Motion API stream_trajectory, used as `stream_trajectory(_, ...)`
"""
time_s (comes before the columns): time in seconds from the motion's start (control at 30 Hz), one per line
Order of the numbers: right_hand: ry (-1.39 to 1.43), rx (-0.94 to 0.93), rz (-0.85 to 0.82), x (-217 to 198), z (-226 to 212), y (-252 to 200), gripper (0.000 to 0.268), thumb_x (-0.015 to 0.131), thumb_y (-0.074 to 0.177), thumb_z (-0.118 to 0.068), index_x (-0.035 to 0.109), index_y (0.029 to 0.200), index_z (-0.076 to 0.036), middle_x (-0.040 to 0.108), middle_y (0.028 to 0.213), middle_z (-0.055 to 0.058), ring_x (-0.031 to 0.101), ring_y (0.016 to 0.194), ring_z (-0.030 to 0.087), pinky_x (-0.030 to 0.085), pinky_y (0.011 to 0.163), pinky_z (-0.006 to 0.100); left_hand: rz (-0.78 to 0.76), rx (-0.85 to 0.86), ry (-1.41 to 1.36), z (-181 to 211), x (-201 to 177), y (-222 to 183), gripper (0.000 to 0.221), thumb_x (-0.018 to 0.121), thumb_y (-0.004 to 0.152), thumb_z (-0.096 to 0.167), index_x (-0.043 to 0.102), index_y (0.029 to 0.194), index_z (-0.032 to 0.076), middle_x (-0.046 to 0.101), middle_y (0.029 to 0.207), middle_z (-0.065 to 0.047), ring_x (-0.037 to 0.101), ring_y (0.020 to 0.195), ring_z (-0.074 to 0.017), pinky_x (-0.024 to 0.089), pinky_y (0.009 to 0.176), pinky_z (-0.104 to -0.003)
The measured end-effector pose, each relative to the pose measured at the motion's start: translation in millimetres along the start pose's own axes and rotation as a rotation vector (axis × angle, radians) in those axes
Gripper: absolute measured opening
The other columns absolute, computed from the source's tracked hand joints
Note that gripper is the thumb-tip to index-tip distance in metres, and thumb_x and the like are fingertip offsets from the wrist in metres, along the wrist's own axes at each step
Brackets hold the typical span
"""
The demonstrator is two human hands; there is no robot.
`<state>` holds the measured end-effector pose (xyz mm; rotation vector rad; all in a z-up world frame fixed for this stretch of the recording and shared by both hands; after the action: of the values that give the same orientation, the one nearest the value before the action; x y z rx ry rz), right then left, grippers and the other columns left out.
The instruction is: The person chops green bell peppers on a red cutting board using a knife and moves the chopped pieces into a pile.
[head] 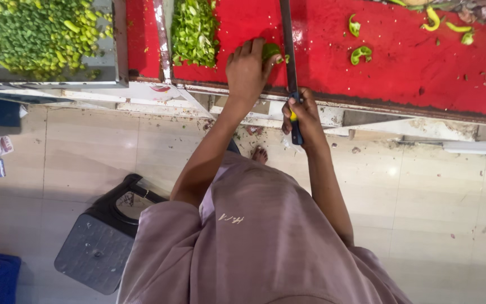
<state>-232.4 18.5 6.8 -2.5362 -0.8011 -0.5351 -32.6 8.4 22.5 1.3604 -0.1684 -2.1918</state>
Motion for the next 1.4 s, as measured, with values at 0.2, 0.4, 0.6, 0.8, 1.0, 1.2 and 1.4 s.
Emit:
stream_trajectory(0.2,-0.277,-0.080,0.076,5,-15,-5,0.019,0.047,0.110,-0.016,0.043,0.126,-0.005,0.059,0.091,0.007,0.054,0.055,0.013,0.047,0.048,0.030,0.027,0.051,-0.069,-1,-19,7,0.038,0.079,0.090,0.029,0.070,0.123,0.014,0.070,0.109,-0.009,0.069,0.098,-0.0326,0.056,0.081,-0.046)
stream_trajectory(0.4,-0.804,-0.195,0.097,25,-31,-8,0.074,0.045,0.101,-0.004,0.020,0.170,-0.016,0.064,0.103,0.015,0.051,0.062,0.016,0.052,0.057,0.029,0.039,0.213,-0.263,-4,-9,4,0.024,0.081,0.087,0.017,0.076,0.110,0.014,0.071,0.111,-0.004,0.068,0.099,-0.0291,0.058,0.083,-0.043)
stream_trajectory(0.6,-1.014,-0.444,0.024,35,-29,-4,0.067,0.047,0.101,0.000,0.023,0.163,-0.009,0.048,0.147,0.034,0.075,0.080,0.033,0.058,0.078,0.045,0.048,0.188,-0.277,-10,7,3,0.014,0.081,0.087,0.013,0.075,0.100,0.010,0.068,0.103,-0.004,0.067,0.097,-0.0283,0.059,0.080,-0.041)
stream_trajectory(0.8,-1.388,-0.250,0.131,47,-16,-24,0.080,0.054,0.093,0.002,0.018,0.165,-0.004,0.064,0.078,0.027,0.065,0.070,0.042,0.052,0.069,0.053,0.100,0.216,-0.264,-14,13,4,0.013,0.079,0.087,0.011,0.073,0.099,0.007,0.068,0.106,-0.005,0.066,0.097,-0.0302,0.059,0.076,-0.042)
stream_trajectory(1.0,-1.380,-0.400,0.123,41,-2,-5,0.081,0.053,0.095,0.002,0.016,0.166,-0.005,0.064,0.082,0.024,0.066,0.073,0.039,0.052,0.068,0.050,0.085,0.239,-0.284,-16,19,3,0.012,0.076,0.092,0.009,0.074,0.103,0.008,0.067,0.108,-0.005,0.065,0.098,-0.0300,0.060,0.076,-0.043)
stream_trajectory(1.2,-1.376,-0.223,0.135,36,9,-32,0.085,0.052,0.091,0.002,0.013,0.166,-0.005,0.061,0.068,0.024,0.064,0.060,0.038,0.052,0.061,0.048,0.074,0.214,-0.283,-15,10,-5,0.013,0.076,0.090,0.010,0.075,0.103,0.008,0.067,0.108,-0.007,0.065,0.097,-0.0311,0.059,0.074,-0.042)
stream_trajectory(1.4,-1.334,-0.285,0.017,31,-45,34,0.080,0.054,0.096,-0.002,0.018,0.167,-0.008,0.063,0.072,0.022,0.067,0.060,0.034,0.053,0.063,0.047,0.072,0.221,-0.306,-16,6,-2,0.022,0.075,0.085,0.001,0.077,0.105,0.007,0.070,0.106,-0.007,0.065,0.095,-0.0326,0.057,0.078,-0.043)
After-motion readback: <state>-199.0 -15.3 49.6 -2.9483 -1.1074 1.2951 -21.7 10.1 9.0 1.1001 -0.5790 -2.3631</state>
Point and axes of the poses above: each hand's wrist, its own y-axis towards the middle knuckle, its own x-axis out of the palm, z = x × y, the point moved 1 cm from there along y, towards the middle knuckle
